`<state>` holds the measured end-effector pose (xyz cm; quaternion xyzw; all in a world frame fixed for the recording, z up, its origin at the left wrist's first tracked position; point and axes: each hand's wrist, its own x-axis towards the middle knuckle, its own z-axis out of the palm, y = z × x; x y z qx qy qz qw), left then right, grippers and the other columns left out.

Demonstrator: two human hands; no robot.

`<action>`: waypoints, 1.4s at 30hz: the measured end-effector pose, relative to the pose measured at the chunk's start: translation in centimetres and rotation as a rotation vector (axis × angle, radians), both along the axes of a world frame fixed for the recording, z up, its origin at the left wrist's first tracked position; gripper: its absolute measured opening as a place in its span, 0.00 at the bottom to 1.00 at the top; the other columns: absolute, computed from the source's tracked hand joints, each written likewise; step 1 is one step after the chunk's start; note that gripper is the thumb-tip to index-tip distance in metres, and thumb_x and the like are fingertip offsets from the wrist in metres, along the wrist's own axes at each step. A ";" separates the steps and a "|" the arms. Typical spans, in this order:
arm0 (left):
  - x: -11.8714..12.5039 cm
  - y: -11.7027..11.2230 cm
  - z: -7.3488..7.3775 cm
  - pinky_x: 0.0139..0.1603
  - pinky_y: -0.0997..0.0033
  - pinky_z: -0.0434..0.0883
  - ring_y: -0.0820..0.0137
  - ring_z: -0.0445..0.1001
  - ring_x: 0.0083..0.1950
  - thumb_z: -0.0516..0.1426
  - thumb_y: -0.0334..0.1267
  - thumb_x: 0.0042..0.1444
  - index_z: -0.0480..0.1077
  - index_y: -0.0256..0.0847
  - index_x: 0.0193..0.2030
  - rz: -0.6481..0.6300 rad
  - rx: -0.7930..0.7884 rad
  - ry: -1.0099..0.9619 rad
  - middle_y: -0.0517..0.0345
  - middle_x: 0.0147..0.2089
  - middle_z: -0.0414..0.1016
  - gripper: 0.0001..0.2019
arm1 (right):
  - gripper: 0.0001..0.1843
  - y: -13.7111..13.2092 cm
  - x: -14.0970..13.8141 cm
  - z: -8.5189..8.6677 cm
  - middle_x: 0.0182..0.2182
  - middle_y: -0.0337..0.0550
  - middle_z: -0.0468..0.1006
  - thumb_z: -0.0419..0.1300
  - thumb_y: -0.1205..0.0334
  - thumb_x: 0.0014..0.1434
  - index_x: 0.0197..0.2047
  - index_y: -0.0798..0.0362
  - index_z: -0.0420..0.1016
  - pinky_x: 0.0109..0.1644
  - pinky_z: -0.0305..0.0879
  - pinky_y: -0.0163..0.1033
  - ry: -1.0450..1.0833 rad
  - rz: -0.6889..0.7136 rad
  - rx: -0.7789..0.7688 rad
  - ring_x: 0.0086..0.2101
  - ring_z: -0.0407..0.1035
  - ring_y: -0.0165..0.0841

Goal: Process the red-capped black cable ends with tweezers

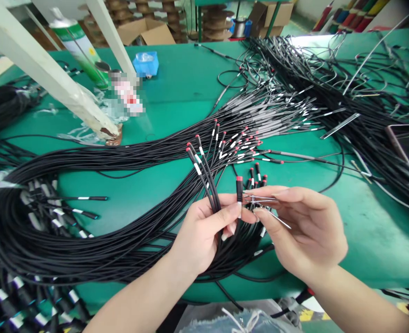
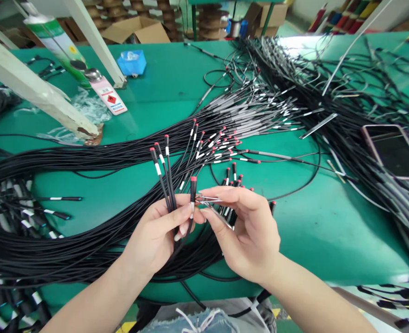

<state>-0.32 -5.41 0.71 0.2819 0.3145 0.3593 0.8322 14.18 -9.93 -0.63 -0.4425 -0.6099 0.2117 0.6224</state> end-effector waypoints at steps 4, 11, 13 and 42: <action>0.1 0.0 0.0 0.22 0.78 0.55 0.79 0.59 0.23 0.65 0.36 0.52 0.79 0.34 0.29 -0.009 0.006 0.018 0.51 0.27 0.78 0.06 | 0.25 0.0 0.1 -0.1 0.45 0.44 0.79 0.61 0.81 0.57 0.53 0.47 0.65 0.44 0.81 0.39 -0.010 0.003 0.001 0.44 0.77 0.33; 0.1 0.0 -0.3 0.21 0.77 0.51 0.79 0.55 0.21 0.65 0.40 0.53 0.77 0.34 0.28 -0.055 0.028 0.077 0.59 0.20 0.67 0.10 | 0.20 -0.3 0.6 -0.3 0.43 0.43 0.81 0.62 0.78 0.58 0.49 0.47 0.67 0.39 0.79 0.40 -0.166 -0.066 -0.009 0.41 0.78 0.36; 0.1 -0.3 -0.4 0.20 0.77 0.50 0.79 0.55 0.21 0.64 0.43 0.55 0.77 0.34 0.31 -0.086 0.066 0.130 0.61 0.20 0.63 0.12 | 0.20 -0.2 0.8 -0.2 0.42 0.43 0.80 0.62 0.78 0.58 0.49 0.47 0.68 0.37 0.79 0.38 -0.125 -0.041 -0.020 0.40 0.78 0.35; 0.2 -0.3 -0.8 0.24 0.77 0.58 0.78 0.63 0.24 0.62 0.49 0.58 0.79 0.39 0.40 0.112 0.124 0.099 0.57 0.30 0.74 0.14 | 0.12 0.3 2.9 2.0 0.30 0.39 0.71 0.53 0.62 0.69 0.33 0.50 0.72 0.39 0.66 0.38 -0.275 0.410 -0.397 0.34 0.67 0.32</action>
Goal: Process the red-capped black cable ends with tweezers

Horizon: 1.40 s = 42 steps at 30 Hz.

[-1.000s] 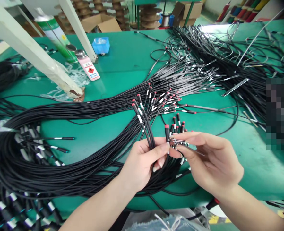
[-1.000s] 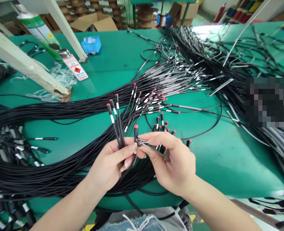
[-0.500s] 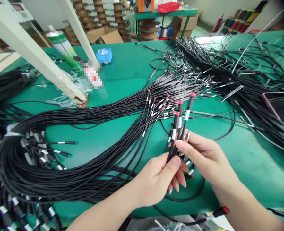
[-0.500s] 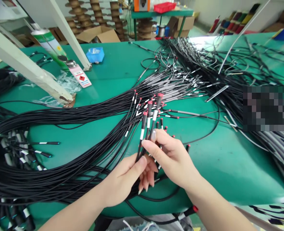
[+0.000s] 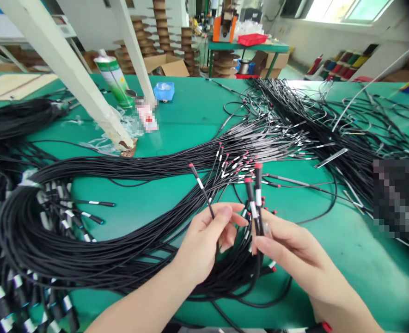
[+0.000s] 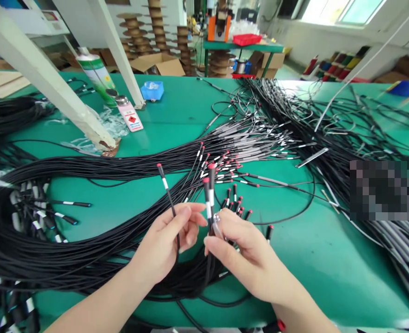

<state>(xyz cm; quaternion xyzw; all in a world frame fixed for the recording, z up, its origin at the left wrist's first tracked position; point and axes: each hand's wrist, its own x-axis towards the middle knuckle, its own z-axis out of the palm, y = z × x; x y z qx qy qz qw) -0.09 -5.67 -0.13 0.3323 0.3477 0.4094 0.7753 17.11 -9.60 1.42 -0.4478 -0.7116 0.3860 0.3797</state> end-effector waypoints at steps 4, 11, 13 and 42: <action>-0.5 0.5 0.6 0.20 0.79 0.49 0.83 0.55 0.19 0.69 0.42 0.48 0.80 0.38 0.41 -0.117 -0.080 -0.095 0.58 0.25 0.75 0.14 | 0.12 0.0 -0.3 -0.1 0.33 0.39 0.72 0.53 0.62 0.69 0.34 0.50 0.72 0.46 0.66 0.36 -0.049 0.160 -0.068 0.38 0.68 0.31; -0.1 0.7 0.7 0.34 0.80 0.69 0.75 0.73 0.33 0.67 0.43 0.52 0.80 0.36 0.32 0.169 -0.130 -0.193 0.52 0.33 0.80 0.11 | 0.19 0.0 -0.9 -0.1 0.25 0.38 0.61 0.47 0.62 0.71 0.26 0.53 0.60 0.32 0.58 0.36 -0.165 0.002 0.056 0.29 0.57 0.30; -0.1 0.8 0.8 0.33 0.80 0.69 0.76 0.73 0.31 0.66 0.43 0.53 0.80 0.38 0.33 0.189 -0.152 -0.198 0.53 0.33 0.80 0.10 | 0.18 -0.1 -0.9 0.2 0.24 0.38 0.61 0.47 0.63 0.71 0.28 0.52 0.61 0.32 0.57 0.36 -0.172 0.012 0.098 0.28 0.56 0.30; -0.4 0.3 0.5 0.21 0.80 0.54 0.82 0.62 0.20 0.73 0.34 0.40 0.80 0.42 0.29 -0.023 -0.120 -0.088 0.60 0.21 0.75 0.08 | 0.34 -0.6 -1.7 -1.9 0.51 0.41 0.77 0.58 0.87 0.55 0.59 0.47 0.65 0.56 0.74 0.40 0.281 -0.261 0.410 0.51 0.74 0.32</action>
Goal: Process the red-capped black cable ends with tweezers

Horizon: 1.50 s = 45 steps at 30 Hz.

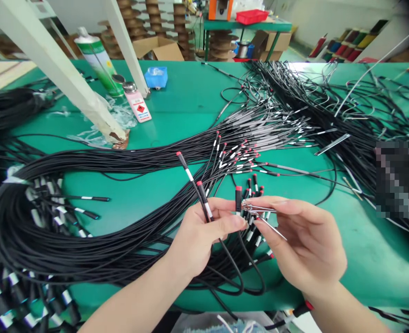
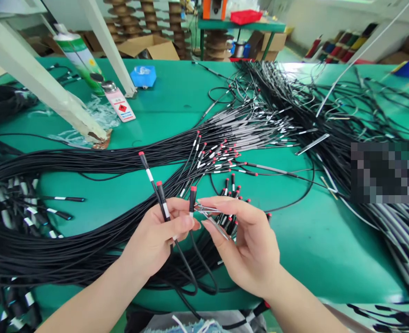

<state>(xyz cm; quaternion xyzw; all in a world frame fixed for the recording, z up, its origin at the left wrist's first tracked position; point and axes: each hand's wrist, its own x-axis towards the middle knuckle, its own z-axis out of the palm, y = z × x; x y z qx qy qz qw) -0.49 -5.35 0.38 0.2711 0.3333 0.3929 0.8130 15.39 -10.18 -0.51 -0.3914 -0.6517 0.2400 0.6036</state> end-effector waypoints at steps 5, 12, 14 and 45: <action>0.0 0.0 -0.1 0.21 0.80 0.54 0.80 0.65 0.21 0.73 0.35 0.39 0.80 0.43 0.29 0.007 -0.014 -0.008 0.61 0.21 0.75 0.09 | 0.35 -0.1 0.2 -0.1 0.52 0.42 0.76 0.58 0.87 0.55 0.60 0.47 0.63 0.55 0.74 0.39 -0.049 0.020 -0.005 0.52 0.72 0.32; 0.0 -0.2 0.0 0.22 0.79 0.54 0.82 0.60 0.20 0.71 0.35 0.43 0.81 0.41 0.29 -0.046 -0.026 0.037 0.56 0.24 0.79 0.06 | 0.26 -0.3 0.2 0.2 0.47 0.42 0.80 0.60 0.82 0.57 0.53 0.47 0.68 0.50 0.76 0.40 -0.119 -0.096 -0.041 0.47 0.76 0.34; -0.1 -0.3 0.1 0.23 0.79 0.54 0.82 0.59 0.21 0.70 0.36 0.46 0.82 0.42 0.33 -0.073 -0.025 0.046 0.55 0.26 0.80 0.06 | 0.26 -0.2 0.1 0.4 0.46 0.43 0.80 0.60 0.81 0.58 0.54 0.47 0.68 0.49 0.77 0.42 -0.048 -0.115 -0.040 0.46 0.76 0.34; -0.4 -0.1 0.3 0.25 0.71 0.46 0.78 0.53 0.23 0.63 0.40 0.56 0.80 0.36 0.32 -0.200 0.123 0.104 0.55 0.28 0.73 0.09 | 0.23 -0.1 0.3 0.0 0.46 0.43 0.79 0.59 0.77 0.60 0.53 0.44 0.67 0.44 0.76 0.45 -0.082 -0.071 -0.070 0.46 0.75 0.38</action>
